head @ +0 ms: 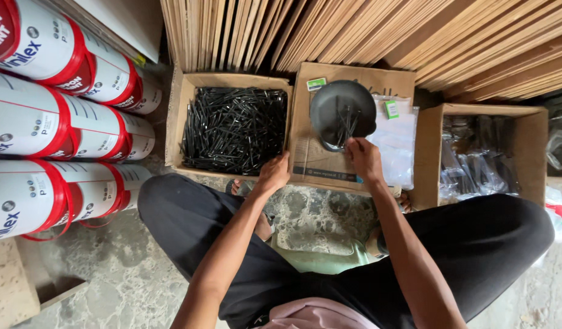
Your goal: The person sits on the floor and sorts black nails from a large cardboard box into a metal bowl. They then place the sorted nails into small plastic bags and seal them. The person repeats this process of sorting and bagging the nails.
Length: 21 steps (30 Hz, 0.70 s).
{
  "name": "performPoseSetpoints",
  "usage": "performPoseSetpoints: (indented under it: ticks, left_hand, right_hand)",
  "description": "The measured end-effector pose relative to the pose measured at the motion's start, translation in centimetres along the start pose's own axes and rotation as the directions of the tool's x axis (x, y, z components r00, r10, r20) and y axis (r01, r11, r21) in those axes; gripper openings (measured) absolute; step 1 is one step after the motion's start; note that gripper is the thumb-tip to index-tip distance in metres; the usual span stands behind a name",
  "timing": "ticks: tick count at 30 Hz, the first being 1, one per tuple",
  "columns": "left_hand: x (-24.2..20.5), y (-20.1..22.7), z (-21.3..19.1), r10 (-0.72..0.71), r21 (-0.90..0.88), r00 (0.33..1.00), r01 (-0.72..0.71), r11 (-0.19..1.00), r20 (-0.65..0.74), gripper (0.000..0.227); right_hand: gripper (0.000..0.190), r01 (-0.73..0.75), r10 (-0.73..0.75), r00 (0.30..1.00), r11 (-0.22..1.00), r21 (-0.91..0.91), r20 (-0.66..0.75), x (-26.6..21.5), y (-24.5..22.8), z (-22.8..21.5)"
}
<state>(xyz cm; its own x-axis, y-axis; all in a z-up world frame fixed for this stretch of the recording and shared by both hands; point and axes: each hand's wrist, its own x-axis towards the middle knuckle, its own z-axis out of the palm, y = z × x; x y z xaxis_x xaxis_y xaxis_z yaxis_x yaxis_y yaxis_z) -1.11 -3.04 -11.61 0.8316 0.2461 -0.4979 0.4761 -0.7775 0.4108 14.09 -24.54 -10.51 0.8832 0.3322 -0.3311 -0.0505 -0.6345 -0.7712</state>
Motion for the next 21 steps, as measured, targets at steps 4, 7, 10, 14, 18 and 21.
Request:
performPoseSetpoints:
  ticks: [4,7,10,14,18,21]
  left_hand:
    - [0.7,-2.3,1.9,-0.094,0.029,0.996,0.093,0.995,0.014,0.039]
    - [2.0,-5.5,3.0,-0.179,0.0,0.984,0.179,0.984,-0.012,0.037]
    - [2.9,-9.5,4.8,-0.25,-0.063,0.965,0.245,0.967,-0.077,0.041]
    - [3.8,-11.5,7.0,-0.233,-0.005,0.938,0.24,0.971,-0.258,0.033]
    - [3.4,-9.0,4.8,-0.114,-0.022,0.941,0.113,0.993,-0.317,0.039]
    - [3.0,-6.7,2.8,-0.094,0.022,0.949,0.106,0.994,-0.301,0.042]
  right_hand:
    - [0.027,-0.006,0.006,1.0,1.0,0.011,0.026,-1.8,-3.4,-1.4]
    - [0.04,0.067,-0.073,0.996,0.991,0.115,0.044,-3.7,-6.2,-2.9]
    - [0.053,0.043,-0.05,0.998,0.977,0.208,0.03,-5.3,-7.0,-3.8]
    - [0.042,0.144,-0.14,0.99,0.971,0.191,-0.031,-6.7,-6.5,-4.2]
    - [0.027,0.024,-0.039,0.975,0.997,0.072,0.217,-8.9,-6.5,-3.7]
    - [0.028,0.038,-0.044,0.944,0.999,0.024,0.327,-10.9,-8.3,-4.0]
